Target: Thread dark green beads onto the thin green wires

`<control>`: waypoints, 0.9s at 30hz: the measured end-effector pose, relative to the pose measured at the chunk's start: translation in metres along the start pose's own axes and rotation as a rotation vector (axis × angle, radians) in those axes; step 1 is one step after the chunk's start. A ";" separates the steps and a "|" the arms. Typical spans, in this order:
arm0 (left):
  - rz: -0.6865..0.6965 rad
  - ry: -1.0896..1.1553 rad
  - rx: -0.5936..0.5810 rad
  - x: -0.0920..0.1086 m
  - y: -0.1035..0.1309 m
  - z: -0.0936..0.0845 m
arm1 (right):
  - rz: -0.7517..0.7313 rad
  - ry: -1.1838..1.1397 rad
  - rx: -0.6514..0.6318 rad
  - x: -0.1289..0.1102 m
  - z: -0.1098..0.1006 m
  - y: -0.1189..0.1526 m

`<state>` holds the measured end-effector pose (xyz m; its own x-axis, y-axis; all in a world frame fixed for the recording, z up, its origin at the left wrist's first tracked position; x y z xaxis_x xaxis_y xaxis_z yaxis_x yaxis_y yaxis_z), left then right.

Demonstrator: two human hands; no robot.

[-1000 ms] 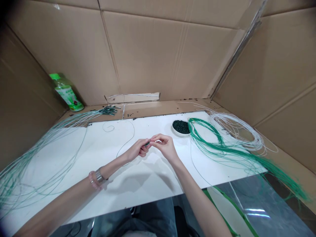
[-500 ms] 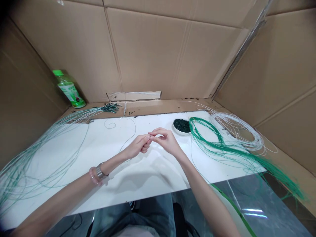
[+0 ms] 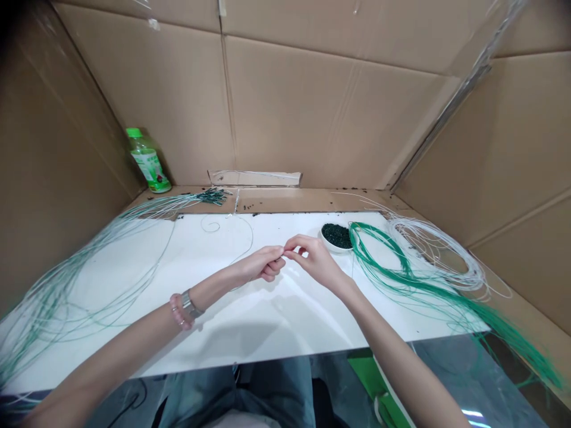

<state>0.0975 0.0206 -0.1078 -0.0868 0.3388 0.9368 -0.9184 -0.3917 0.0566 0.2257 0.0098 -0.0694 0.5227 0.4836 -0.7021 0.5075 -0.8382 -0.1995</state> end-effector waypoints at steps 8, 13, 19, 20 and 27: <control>0.011 0.078 -0.103 0.023 0.009 0.011 | -0.082 0.048 0.097 -0.023 -0.019 0.002; -0.028 0.092 -0.139 0.033 0.021 0.010 | -0.133 -0.034 0.129 -0.040 -0.041 -0.004; -0.032 -0.099 -0.171 0.059 0.058 0.010 | -0.231 -0.115 0.376 -0.064 -0.108 -0.016; -0.028 -0.135 -0.172 0.063 0.064 0.011 | -0.250 -0.123 0.411 -0.068 -0.117 -0.019; 0.071 -0.302 0.054 0.089 0.114 0.013 | -0.309 -0.130 0.593 -0.083 -0.160 -0.033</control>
<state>-0.0100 -0.0048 -0.0135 -0.0242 0.0425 0.9988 -0.8914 -0.4531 -0.0023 0.2753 0.0375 0.1045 0.3085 0.7197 -0.6219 0.1399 -0.6810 -0.7188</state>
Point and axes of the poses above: each hand's wrist, its own y-axis away from the middle knuckle, its own z-axis out of the palm, x = y × z, the point moved 4 cm from there along -y, towards the middle knuckle, and after that the axes turned 13 degrees about -x, right-handed, at the moved point
